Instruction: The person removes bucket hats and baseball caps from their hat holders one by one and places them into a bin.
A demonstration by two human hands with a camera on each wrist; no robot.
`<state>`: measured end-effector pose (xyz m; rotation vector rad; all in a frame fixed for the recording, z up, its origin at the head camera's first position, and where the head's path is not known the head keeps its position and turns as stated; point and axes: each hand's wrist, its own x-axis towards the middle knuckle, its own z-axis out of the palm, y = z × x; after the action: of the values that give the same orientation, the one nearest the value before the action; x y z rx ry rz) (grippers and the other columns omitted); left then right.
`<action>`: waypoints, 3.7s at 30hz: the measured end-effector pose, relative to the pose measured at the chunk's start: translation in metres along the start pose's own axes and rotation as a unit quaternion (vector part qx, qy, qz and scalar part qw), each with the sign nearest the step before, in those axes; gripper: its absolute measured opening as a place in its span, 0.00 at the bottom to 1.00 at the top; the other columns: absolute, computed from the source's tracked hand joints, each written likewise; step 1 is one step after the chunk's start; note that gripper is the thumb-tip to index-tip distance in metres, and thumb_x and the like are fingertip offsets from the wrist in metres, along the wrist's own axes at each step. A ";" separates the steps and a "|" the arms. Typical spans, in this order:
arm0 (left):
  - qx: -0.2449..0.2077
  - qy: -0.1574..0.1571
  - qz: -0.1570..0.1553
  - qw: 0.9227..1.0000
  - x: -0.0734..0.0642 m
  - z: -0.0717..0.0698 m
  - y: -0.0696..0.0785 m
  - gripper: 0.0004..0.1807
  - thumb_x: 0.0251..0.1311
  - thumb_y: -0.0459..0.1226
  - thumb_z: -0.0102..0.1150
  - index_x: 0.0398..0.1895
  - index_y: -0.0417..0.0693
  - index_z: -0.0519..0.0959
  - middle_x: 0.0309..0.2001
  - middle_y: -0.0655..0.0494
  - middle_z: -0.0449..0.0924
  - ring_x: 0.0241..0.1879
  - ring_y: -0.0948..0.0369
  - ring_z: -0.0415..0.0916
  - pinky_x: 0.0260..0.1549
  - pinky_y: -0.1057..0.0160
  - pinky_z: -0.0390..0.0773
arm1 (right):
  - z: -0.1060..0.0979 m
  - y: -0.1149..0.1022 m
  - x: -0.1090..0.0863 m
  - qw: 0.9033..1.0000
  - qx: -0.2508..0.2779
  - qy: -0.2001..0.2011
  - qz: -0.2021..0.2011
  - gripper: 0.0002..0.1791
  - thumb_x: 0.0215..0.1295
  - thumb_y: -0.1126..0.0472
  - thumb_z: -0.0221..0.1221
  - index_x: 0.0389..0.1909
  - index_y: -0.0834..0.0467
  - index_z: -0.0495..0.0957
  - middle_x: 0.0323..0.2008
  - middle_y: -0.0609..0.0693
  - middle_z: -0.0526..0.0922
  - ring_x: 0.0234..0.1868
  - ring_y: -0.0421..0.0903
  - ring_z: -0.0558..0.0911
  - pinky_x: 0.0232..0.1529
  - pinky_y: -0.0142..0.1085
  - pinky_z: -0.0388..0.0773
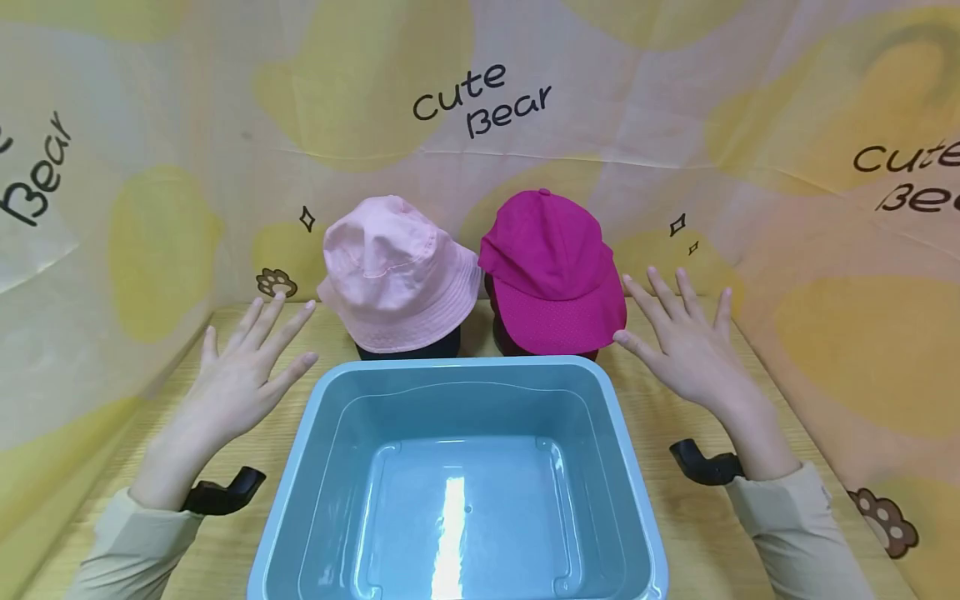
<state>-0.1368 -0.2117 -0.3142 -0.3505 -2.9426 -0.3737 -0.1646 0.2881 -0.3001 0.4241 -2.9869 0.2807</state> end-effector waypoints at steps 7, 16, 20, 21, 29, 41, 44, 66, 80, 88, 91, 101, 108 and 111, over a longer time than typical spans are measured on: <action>-0.017 0.001 0.003 1.000 -0.002 0.000 0.001 0.35 0.69 0.61 0.36 0.76 0.71 0.44 0.79 0.54 0.33 0.78 0.50 0.27 0.61 0.24 0.30 | -0.003 -0.002 0.002 1.000 0.001 0.005 -0.003 0.39 0.72 0.39 0.44 0.77 0.43 0.40 0.78 0.55 0.38 0.77 0.59 0.27 0.61 0.67 0.11; -0.045 0.014 0.010 0.999 -0.005 0.001 0.000 0.34 0.69 0.59 0.40 0.76 0.71 0.46 0.79 0.54 0.37 0.78 0.48 0.34 0.63 0.25 0.33 | -0.009 -0.005 0.008 1.000 -0.001 0.020 -0.017 0.38 0.72 0.40 0.45 0.77 0.42 0.40 0.78 0.55 0.40 0.77 0.60 0.30 0.62 0.66 0.11; -0.055 0.022 0.015 0.998 -0.007 0.002 0.001 0.34 0.70 0.58 0.41 0.76 0.71 0.47 0.78 0.53 0.40 0.77 0.47 0.37 0.63 0.26 0.35 | -0.011 -0.005 0.011 0.999 -0.007 0.025 -0.024 0.38 0.72 0.40 0.44 0.77 0.42 0.40 0.78 0.55 0.40 0.77 0.60 0.31 0.63 0.66 0.12; -0.057 0.024 0.016 0.998 -0.008 0.002 0.001 0.34 0.70 0.57 0.41 0.76 0.71 0.46 0.78 0.52 0.40 0.77 0.46 0.38 0.63 0.26 0.36 | -0.012 -0.005 0.012 0.999 -0.009 0.026 -0.025 0.38 0.72 0.40 0.44 0.77 0.42 0.40 0.78 0.55 0.40 0.77 0.59 0.31 0.63 0.66 0.12; -0.067 0.039 0.027 0.997 -0.013 0.003 0.002 0.34 0.71 0.56 0.42 0.76 0.69 0.46 0.77 0.48 0.45 0.76 0.45 0.42 0.64 0.28 0.40 | -0.016 -0.007 0.016 0.999 -0.011 0.032 -0.034 0.38 0.72 0.40 0.44 0.77 0.43 0.41 0.78 0.55 0.41 0.77 0.58 0.31 0.64 0.65 0.13; -0.079 0.055 0.035 0.995 -0.014 0.008 -0.001 0.33 0.71 0.53 0.43 0.76 0.68 0.49 0.77 0.48 0.48 0.76 0.45 0.45 0.66 0.32 0.45 | -0.021 -0.010 0.026 0.998 -0.014 0.039 -0.049 0.38 0.73 0.41 0.44 0.77 0.43 0.41 0.78 0.56 0.42 0.78 0.58 0.33 0.65 0.64 0.14; -0.080 0.063 0.042 0.994 -0.014 0.009 -0.002 0.32 0.71 0.53 0.44 0.76 0.67 0.49 0.76 0.48 0.50 0.75 0.44 0.47 0.65 0.32 0.47 | -0.023 -0.010 0.029 0.998 -0.013 0.041 -0.055 0.38 0.73 0.42 0.45 0.77 0.43 0.41 0.78 0.56 0.42 0.78 0.58 0.33 0.65 0.64 0.14; -0.125 0.103 0.060 0.985 -0.023 0.017 -0.008 0.31 0.70 0.46 0.49 0.74 0.68 0.54 0.73 0.52 0.60 0.69 0.43 0.59 0.62 0.36 0.60 | -0.033 -0.014 0.047 0.992 0.012 0.082 -0.095 0.36 0.71 0.45 0.50 0.76 0.46 0.49 0.75 0.57 0.53 0.78 0.57 0.44 0.71 0.62 0.24; -0.172 0.065 0.059 0.981 -0.029 0.021 -0.010 0.29 0.71 0.45 0.48 0.74 0.68 0.56 0.71 0.52 0.63 0.69 0.44 0.60 0.61 0.35 0.61 | -0.042 -0.018 0.065 0.989 0.034 0.093 -0.114 0.35 0.70 0.47 0.52 0.74 0.48 0.54 0.73 0.57 0.58 0.77 0.57 0.49 0.73 0.61 0.32; -0.202 0.036 0.047 0.978 -0.034 0.024 -0.011 0.29 0.71 0.45 0.48 0.73 0.68 0.57 0.72 0.53 0.62 0.70 0.43 0.58 0.60 0.33 0.60 | -0.044 -0.021 0.073 0.987 0.047 0.089 -0.122 0.33 0.70 0.47 0.51 0.74 0.49 0.56 0.72 0.57 0.60 0.76 0.57 0.50 0.73 0.61 0.35; -0.211 0.042 0.050 0.975 -0.035 0.026 -0.012 0.28 0.71 0.44 0.48 0.73 0.67 0.58 0.70 0.52 0.64 0.69 0.44 0.60 0.59 0.33 0.62 | -0.045 -0.022 0.076 0.986 0.054 0.094 -0.127 0.32 0.70 0.49 0.52 0.73 0.50 0.57 0.71 0.57 0.61 0.76 0.57 0.51 0.73 0.61 0.38; -0.219 0.076 0.082 0.969 -0.039 0.033 -0.012 0.29 0.68 0.37 0.52 0.71 0.65 0.61 0.64 0.56 0.71 0.59 0.57 0.71 0.54 0.59 0.74 | -0.048 -0.023 0.086 0.981 0.047 0.113 -0.150 0.31 0.69 0.53 0.55 0.71 0.54 0.62 0.69 0.60 0.65 0.73 0.60 0.56 0.71 0.60 0.49; -0.248 0.066 0.084 0.963 -0.043 0.034 -0.010 0.29 0.68 0.36 0.53 0.71 0.64 0.63 0.63 0.59 0.72 0.57 0.65 0.73 0.50 0.73 0.75 | -0.051 -0.025 0.093 0.977 0.031 0.129 -0.167 0.29 0.67 0.55 0.56 0.68 0.55 0.65 0.66 0.62 0.68 0.69 0.63 0.63 0.67 0.60 0.56; -0.251 0.067 0.076 0.963 -0.045 0.035 -0.010 0.29 0.68 0.36 0.53 0.70 0.64 0.63 0.63 0.60 0.72 0.56 0.67 0.75 0.49 0.73 0.75 | -0.052 -0.026 0.095 0.976 0.023 0.135 -0.171 0.29 0.67 0.56 0.57 0.68 0.55 0.65 0.65 0.61 0.69 0.67 0.63 0.65 0.66 0.60 0.58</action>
<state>-0.1005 -0.2212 -0.3580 -0.5779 -2.6299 -1.0762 -0.2431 0.2484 -0.2317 0.8204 -2.5912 0.3417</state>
